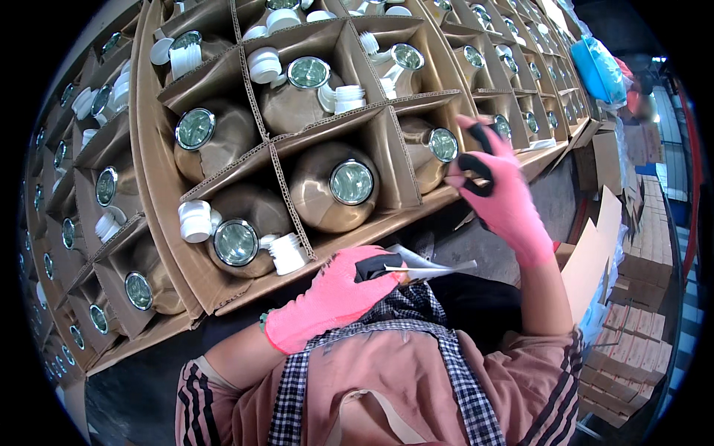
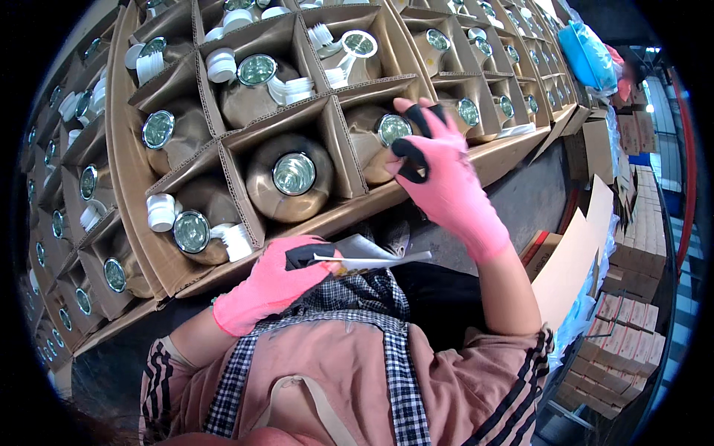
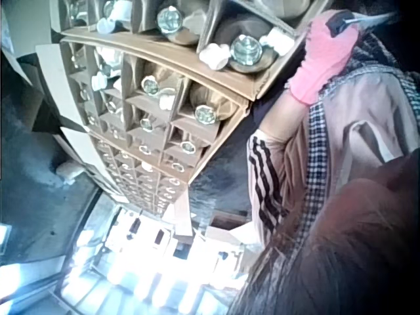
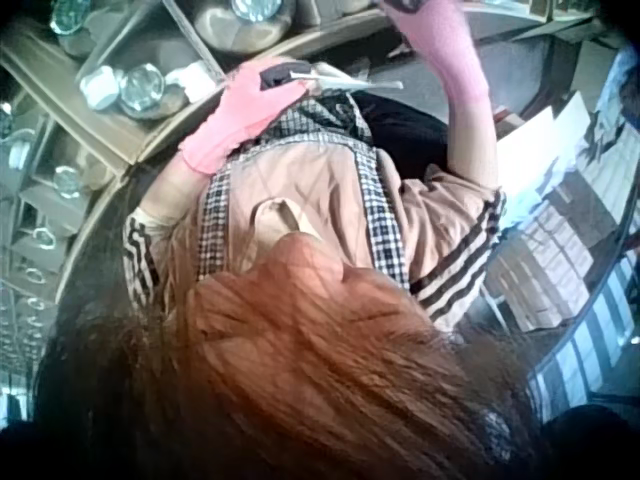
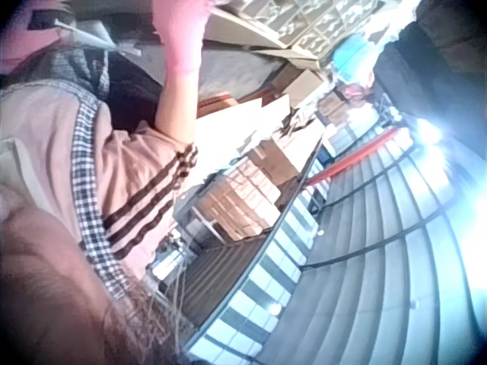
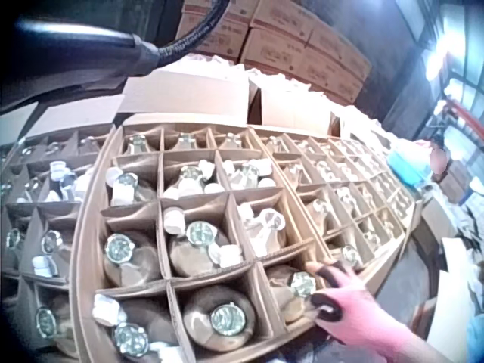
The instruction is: The person applies round stickers to the lids of glass jars arranged in cardboard boxes. They peel individual stickers from a sheet and press them onto the jar tops one by one.
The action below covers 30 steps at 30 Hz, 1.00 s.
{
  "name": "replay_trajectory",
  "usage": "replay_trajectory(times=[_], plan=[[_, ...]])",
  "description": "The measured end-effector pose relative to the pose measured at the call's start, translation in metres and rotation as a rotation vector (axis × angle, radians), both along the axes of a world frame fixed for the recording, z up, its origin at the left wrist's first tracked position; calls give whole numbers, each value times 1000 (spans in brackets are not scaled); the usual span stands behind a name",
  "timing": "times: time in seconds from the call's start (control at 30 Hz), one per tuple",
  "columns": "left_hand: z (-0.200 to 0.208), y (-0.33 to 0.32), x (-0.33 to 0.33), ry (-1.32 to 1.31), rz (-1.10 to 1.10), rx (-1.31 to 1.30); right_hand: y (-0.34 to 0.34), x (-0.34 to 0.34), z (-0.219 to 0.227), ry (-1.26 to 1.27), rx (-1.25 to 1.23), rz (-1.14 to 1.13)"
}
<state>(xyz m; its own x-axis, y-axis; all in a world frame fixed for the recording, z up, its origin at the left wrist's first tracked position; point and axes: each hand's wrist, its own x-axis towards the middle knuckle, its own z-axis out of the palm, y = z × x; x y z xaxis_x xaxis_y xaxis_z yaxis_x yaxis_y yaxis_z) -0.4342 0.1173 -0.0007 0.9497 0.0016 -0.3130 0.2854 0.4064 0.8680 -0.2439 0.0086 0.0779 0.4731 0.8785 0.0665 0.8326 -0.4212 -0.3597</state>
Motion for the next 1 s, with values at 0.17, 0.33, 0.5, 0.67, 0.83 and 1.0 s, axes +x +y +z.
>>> replay_trajectory(times=[0.17,0.33,0.5,0.67,0.83,1.0], plan=[[3,5,3,76,-115,36,4,17,-40,-84,-196,110],[-5,4,1,-36,-80,14,17,26,-53,-269,-343,250],[-5,6,4,-78,-104,26,20,29,-57,-365,-397,273],[-7,5,4,-58,-78,-15,20,25,-38,-418,-191,157],[-4,7,0,-27,2,-203,3,-24,33,41,94,89],[2,6,-4,-29,139,-229,9,-57,26,233,-213,309]])
